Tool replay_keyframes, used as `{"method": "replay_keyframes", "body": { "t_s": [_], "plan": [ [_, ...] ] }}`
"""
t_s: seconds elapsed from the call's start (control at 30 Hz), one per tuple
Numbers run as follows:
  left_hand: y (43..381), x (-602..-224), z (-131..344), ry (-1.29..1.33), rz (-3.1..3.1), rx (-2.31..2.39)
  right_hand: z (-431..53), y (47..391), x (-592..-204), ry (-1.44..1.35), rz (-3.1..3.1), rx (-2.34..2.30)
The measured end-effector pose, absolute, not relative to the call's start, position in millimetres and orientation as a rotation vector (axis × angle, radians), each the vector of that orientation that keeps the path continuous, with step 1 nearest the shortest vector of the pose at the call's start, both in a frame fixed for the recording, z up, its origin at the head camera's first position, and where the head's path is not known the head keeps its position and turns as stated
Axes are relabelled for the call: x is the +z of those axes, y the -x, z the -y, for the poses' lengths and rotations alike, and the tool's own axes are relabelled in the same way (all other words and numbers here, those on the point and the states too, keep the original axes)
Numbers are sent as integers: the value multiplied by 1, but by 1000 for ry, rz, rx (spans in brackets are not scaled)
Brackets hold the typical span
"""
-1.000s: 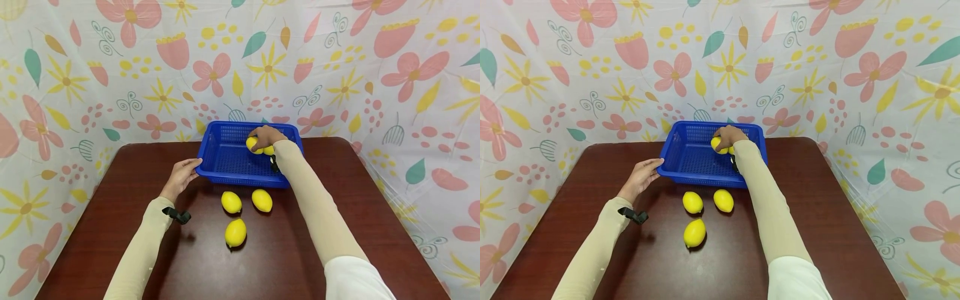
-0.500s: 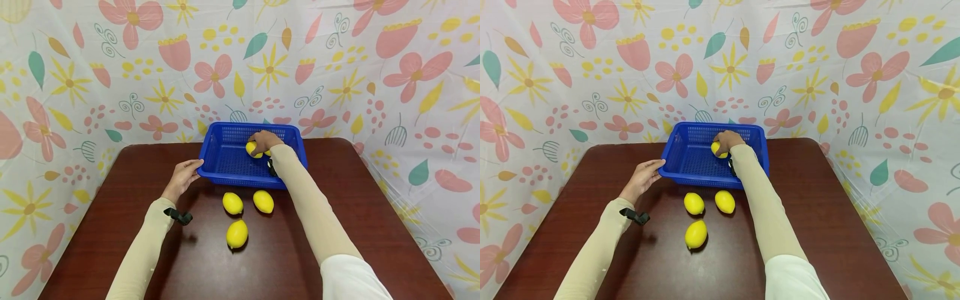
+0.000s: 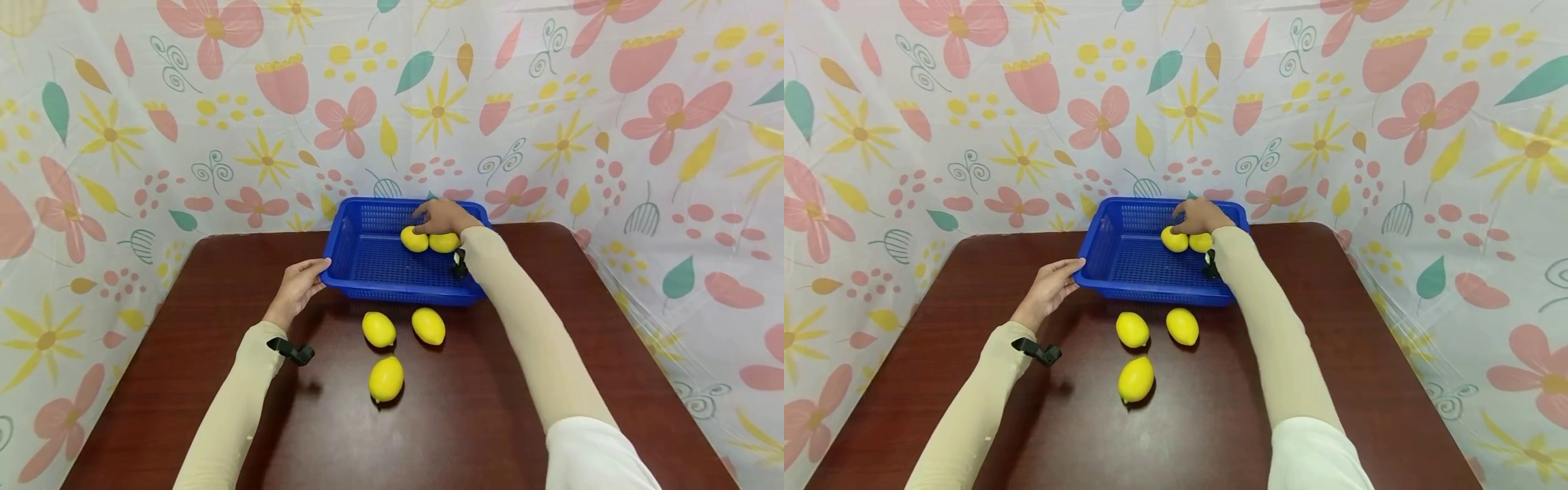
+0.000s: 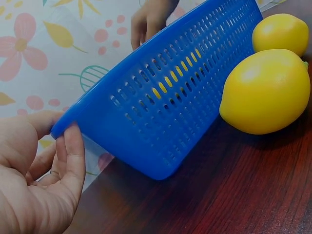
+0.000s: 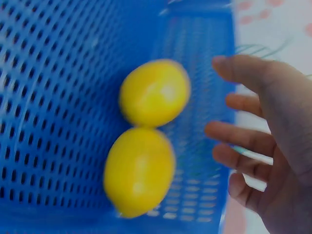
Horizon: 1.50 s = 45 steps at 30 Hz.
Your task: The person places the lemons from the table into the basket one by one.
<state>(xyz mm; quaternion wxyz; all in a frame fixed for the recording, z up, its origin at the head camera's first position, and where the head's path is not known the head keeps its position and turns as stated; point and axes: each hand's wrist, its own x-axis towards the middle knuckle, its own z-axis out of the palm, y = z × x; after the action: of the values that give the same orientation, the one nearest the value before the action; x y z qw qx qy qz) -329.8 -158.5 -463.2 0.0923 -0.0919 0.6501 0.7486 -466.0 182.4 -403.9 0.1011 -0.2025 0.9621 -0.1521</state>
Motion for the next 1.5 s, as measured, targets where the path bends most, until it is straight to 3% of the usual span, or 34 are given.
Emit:
{"method": "replay_keyframes", "body": {
  "t_s": [0.23,0.57,1.03,1.5],
  "plan": [
    [329,-463,157,269,-1916,2232,-202,425,-375,612,-3044,-764],
    [331,-465,158,264,-1904,2250,-215,336,-359,519,-3049,-1024],
    [330,-467,157,269,-1875,2276,-218,237,-414,485,-3070,-1124],
    [330,-467,155,284,-1844,2306,-194,214,-461,489,-3204,-740]
  ]
}}
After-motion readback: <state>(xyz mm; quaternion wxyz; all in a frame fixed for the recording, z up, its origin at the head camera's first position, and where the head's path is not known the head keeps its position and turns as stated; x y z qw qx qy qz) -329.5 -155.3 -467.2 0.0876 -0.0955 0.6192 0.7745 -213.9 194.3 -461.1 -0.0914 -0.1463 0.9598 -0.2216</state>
